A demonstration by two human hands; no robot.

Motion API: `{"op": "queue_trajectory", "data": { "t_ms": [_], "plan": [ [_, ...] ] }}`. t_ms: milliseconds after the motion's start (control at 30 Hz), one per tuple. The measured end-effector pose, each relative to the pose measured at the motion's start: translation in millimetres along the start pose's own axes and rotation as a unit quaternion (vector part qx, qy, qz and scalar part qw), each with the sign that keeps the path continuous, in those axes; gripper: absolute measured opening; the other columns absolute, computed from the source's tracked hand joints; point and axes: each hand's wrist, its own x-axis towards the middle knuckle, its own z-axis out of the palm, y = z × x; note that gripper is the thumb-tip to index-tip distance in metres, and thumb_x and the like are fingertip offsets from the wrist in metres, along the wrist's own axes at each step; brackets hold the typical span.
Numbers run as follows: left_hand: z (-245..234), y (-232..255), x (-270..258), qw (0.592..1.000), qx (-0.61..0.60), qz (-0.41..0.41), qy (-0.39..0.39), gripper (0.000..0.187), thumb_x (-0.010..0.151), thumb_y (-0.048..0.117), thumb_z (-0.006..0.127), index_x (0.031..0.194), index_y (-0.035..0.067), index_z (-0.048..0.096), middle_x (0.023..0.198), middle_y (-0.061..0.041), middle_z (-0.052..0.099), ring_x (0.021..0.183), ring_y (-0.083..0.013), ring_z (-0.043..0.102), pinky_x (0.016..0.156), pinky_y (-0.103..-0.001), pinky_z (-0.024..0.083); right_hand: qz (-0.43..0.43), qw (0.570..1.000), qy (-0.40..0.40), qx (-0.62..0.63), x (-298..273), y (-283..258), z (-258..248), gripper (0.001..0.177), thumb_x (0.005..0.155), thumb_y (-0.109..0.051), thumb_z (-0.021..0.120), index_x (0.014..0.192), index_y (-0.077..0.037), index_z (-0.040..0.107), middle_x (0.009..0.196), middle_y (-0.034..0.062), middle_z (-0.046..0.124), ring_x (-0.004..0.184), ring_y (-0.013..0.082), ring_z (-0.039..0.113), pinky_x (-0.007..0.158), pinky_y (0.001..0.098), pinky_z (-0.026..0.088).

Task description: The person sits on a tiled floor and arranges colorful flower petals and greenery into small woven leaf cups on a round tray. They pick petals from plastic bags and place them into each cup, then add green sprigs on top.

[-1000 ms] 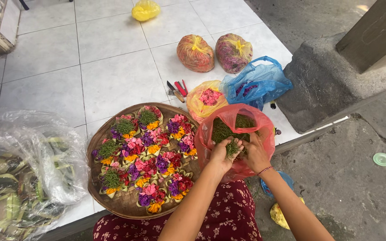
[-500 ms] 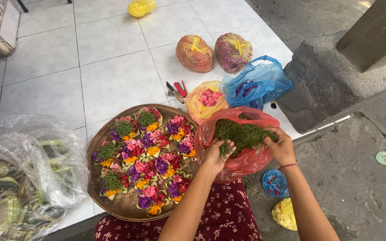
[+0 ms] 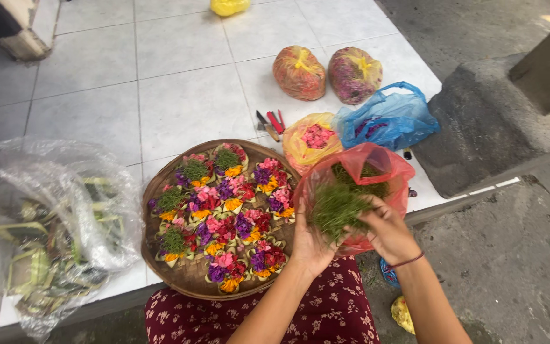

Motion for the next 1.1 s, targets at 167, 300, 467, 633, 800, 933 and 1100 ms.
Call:
{"op": "queue_trajectory", "data": {
  "t_ms": [167, 300, 467, 633, 800, 933, 1100],
  "plan": [
    [-24, 29, -32, 0.983, 0.147, 0.092, 0.059, 0.053, 0.09, 0.048, 0.073, 0.129, 0.013, 0.063, 0.116, -0.006, 0.067, 0.1, -0.0171, 0.061, 0.074, -0.029, 0.048, -0.206, 0.888, 0.035, -0.411, -20, 36, 76, 0.038, 0.086, -0.009, 0.073, 0.125, -0.008, 0.073, 0.125, 0.0088, 0.074, 0.109, 0.0232, 0.072, 0.092, 0.0329, 0.057],
    [-58, 52, -53, 0.979, 0.099, 0.159, 0.079, 0.047, 0.081, 0.021, 0.081, 0.123, 0.01, 0.063, 0.112, -0.004, 0.072, 0.101, -0.0165, 0.069, 0.08, -0.031, 0.058, -0.224, 0.866, -0.009, -0.447, -24, 58, 125, 0.045, 0.082, -0.013, 0.078, 0.126, -0.005, 0.071, 0.128, 0.0145, 0.067, 0.114, 0.0256, 0.066, 0.093, 0.0341, 0.052],
    [-93, 75, -70, 0.968, 0.031, 0.221, 0.117, 0.041, 0.088, 0.015, 0.08, 0.122, 0.0, 0.063, 0.112, -0.011, 0.071, 0.098, -0.0195, 0.071, 0.084, -0.033, 0.059, -0.149, 0.898, -0.014, -0.415, -17, 84, 166, 0.04, 0.084, -0.015, 0.078, 0.123, -0.006, 0.073, 0.107, 0.012, 0.074, 0.09, 0.019, 0.066, 0.075, 0.0301, 0.053],
    [-116, 96, -74, 0.942, 0.006, 0.194, 0.273, 0.045, 0.096, 0.018, 0.076, 0.135, 0.006, 0.058, 0.13, -0.006, 0.066, 0.12, -0.0134, 0.057, 0.11, -0.038, 0.038, -0.022, 0.916, 0.019, -0.399, -5, 104, 189, 0.03, 0.088, -0.012, 0.077, 0.119, -0.009, 0.079, 0.067, 0.01, 0.071, 0.057, 0.0057, 0.058, 0.053, 0.0247, 0.047],
    [-137, 110, -70, 0.941, -0.095, 0.215, 0.242, 0.048, 0.088, 0.017, 0.076, 0.131, 0.001, 0.063, 0.133, -0.014, 0.069, 0.128, -0.0248, 0.06, 0.122, -0.05, 0.034, -0.071, 0.912, 0.035, -0.403, -3, 123, 212, 0.027, 0.084, -0.009, 0.076, 0.11, -0.008, 0.08, 0.08, 0.0068, 0.08, 0.064, 0.0069, 0.067, 0.058, 0.0246, 0.053],
    [-157, 118, -62, 0.932, -0.137, 0.189, 0.278, 0.041, 0.088, 0.015, 0.076, 0.124, -0.001, 0.066, 0.131, -0.016, 0.069, 0.125, -0.0308, 0.06, 0.121, -0.056, 0.031, -0.153, 0.891, 0.046, -0.424, -7, 136, 230, 0.029, 0.08, -0.004, 0.075, 0.108, -0.007, 0.081, 0.1, 0.0081, 0.08, 0.078, 0.0119, 0.075, 0.07, 0.0255, 0.058],
    [-180, 128, -45, 0.917, -0.208, 0.203, 0.274, 0.026, 0.093, 0.008, 0.07, 0.116, -0.004, 0.071, 0.114, -0.014, 0.072, 0.101, -0.0257, 0.064, 0.096, -0.047, 0.05, -0.204, 0.882, 0.04, -0.424, -7, 145, 252, 0.028, 0.08, -0.002, 0.076, 0.108, -0.006, 0.079, 0.103, 0.0098, 0.079, 0.086, 0.0154, 0.077, 0.075, 0.0266, 0.059]
  ]
}}
